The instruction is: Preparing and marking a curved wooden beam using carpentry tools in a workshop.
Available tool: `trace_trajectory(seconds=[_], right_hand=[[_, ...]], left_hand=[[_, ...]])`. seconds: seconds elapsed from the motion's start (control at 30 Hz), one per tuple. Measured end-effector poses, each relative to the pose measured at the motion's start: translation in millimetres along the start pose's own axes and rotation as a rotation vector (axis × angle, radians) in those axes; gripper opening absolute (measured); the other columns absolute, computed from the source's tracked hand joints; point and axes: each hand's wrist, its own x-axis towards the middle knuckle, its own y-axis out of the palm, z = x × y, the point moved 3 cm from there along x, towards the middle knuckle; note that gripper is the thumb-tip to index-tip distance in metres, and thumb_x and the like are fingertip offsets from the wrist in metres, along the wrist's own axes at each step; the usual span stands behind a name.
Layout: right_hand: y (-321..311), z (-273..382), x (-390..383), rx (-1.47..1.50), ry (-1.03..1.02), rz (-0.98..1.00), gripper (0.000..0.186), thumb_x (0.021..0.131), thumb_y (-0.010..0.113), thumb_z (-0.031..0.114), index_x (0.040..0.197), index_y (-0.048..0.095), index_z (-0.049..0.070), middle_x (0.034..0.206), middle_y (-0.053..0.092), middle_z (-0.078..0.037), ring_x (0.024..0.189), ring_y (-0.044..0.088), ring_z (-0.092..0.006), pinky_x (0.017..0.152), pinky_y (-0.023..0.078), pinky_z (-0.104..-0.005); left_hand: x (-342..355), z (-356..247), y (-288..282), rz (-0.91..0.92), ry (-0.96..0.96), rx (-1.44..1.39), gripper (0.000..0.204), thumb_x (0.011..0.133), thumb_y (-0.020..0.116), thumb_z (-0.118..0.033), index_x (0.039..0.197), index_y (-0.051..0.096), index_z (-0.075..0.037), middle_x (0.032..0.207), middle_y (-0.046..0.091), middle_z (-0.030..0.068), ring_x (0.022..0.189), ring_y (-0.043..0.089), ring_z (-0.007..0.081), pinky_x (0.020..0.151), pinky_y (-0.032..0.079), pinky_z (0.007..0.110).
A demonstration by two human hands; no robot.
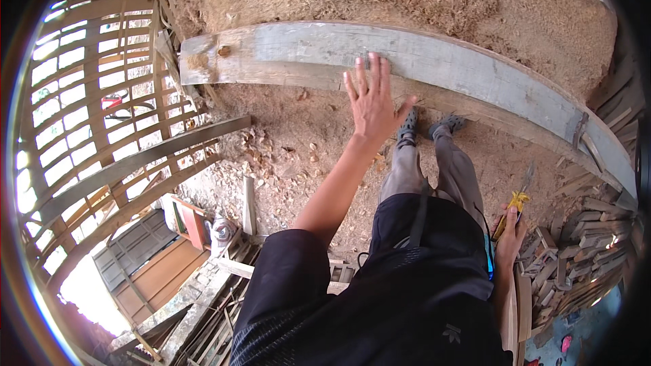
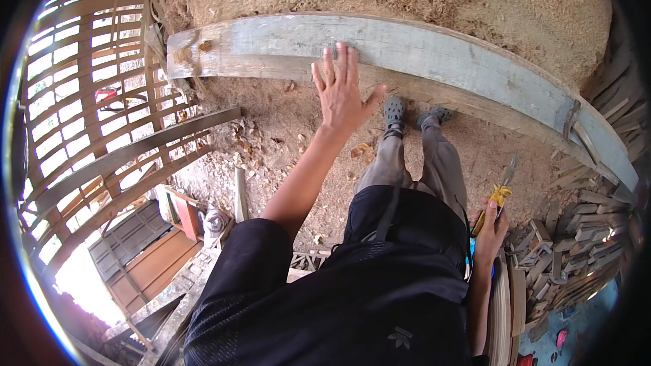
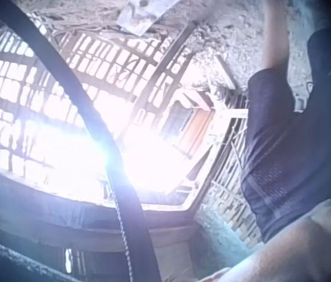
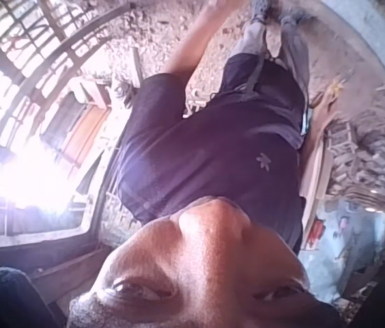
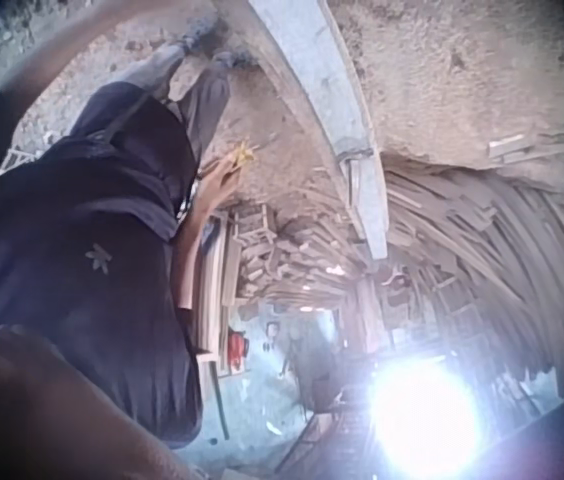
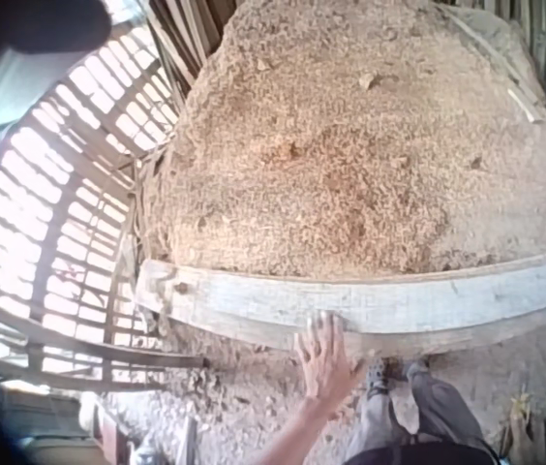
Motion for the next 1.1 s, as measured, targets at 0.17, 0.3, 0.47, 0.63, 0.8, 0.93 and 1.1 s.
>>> trace_trajectory(seconds=[0.17, 0.3, 0.47, 0.63, 0.8, 0.93, 1.1], right_hand=[[2.2, 1.7, -0.5, -0.024, -0.004, -0.02, 0.041, 0.109, 0.052, 0.04, 0.106, 0.066, 0.002, 0.068, 0.057, -0.001, 0.058, 0.054, -0.0087, 0.056, 0.045, -0.025], [1.4, 5.7, -2.4, -0.134, -0.024, -0.005, 0.037, 0.106, 0.057, 0.039, 0.099, 0.067, 0.004, 0.067, 0.055, 0.003, 0.057, 0.052, -0.0066, 0.054, 0.043, -0.0252], [-3.9, -5.5, -4.7, -0.158, -0.069, -0.026, 0.025, 0.102, 0.066, 0.029, 0.095, 0.067, 0.004, 0.066, 0.052, 0.005, 0.059, 0.047, -0.0047, 0.053, 0.038, -0.0255], [-29.0, -15.6, -5.4, -0.282, -0.143, -0.097, 0.027, 0.093, 0.076, 0.024, 0.087, 0.067, -0.001, 0.067, 0.053, -0.001, 0.065, 0.047, -0.0095, 0.059, 0.039, -0.0305], [-49.6, -8.4, -12.5, -0.303, -0.13, -0.143, 0.031, 0.091, 0.078, 0.026, 0.085, 0.068, -0.002, 0.067, 0.053, -0.006, 0.063, 0.046, -0.0135, 0.058, 0.039, -0.034], [-77.4, -9.6, 1.7, -0.354, -0.211, -0.167, 0.033, 0.088, 0.08, 0.026, 0.082, 0.066, -0.003, 0.066, 0.053, -0.011, 0.06, 0.046, -0.0207, 0.058, 0.04, -0.0368], [-103.9, 40.2, 39.7, -0.43, -0.569, -0.158, 0.035, 0.084, 0.082, 0.028, 0.081, 0.065, -0.002, 0.08, 0.061, -0.018, 0.071, 0.062, -0.0358, 0.064, 0.048, -0.0437]], left_hand=[[-2.8, -25.9, 1.0, 0.06, 0.076, -0.048, 0.106, 0.09, 0.055, -0.073, 0.159, 0.028, 0.002, 0.169, 0.02, 0.0201, 0.157, 0.013, 0.0408, 0.124, 0.006, 0.064], [-2.4, -30.9, -1.1, 0.07, 0.039, 0.043, 0.103, 0.089, 0.057, -0.072, 0.16, 0.03, -0.002, 0.169, 0.024, 0.0145, 0.157, 0.014, 0.0379, 0.125, 0.008, 0.062], [-6.8, -28.1, -5.4, 0.071, 0.019, 0.144, 0.098, 0.09, 0.058, -0.072, 0.159, 0.033, -0.008, 0.168, 0.027, 0.0117, 0.157, 0.016, 0.0338, 0.125, 0.012, 0.06], [6.9, -29.8, -4.0, 0.065, -0.038, 0.067, 0.097, 0.092, 0.045, -0.079, 0.159, 0.034, -0.008, 0.165, 0.032, 0.0135, 0.157, 0.018, 0.0345, 0.125, 0.011, 0.061], [10.4, -42.1, 3.3, 0.001, -0.048, 0.019, 0.098, 0.091, 0.047, -0.079, 0.158, 0.036, -0.008, 0.161, 0.038, 0.017, 0.154, 0.024, 0.0375, 0.125, 0.013, 0.062], [-0.1, -61.6, 5.4, -0.076, -0.018, 0.029, 0.1, 0.091, 0.055, -0.075, 0.16, 0.03, -0.007, 0.162, 0.034, 0.0229, 0.154, 0.023, 0.0421, 0.123, 0.016, 0.063], [-11.2, -154.0, -4.8, -0.03, 0.121, -0.399, 0.1, 0.091, 0.067, -0.063, 0.159, 0.028, -0.001, 0.164, 0.029, 0.0264, 0.153, 0.025, 0.0424, 0.119, 0.028, 0.062]])
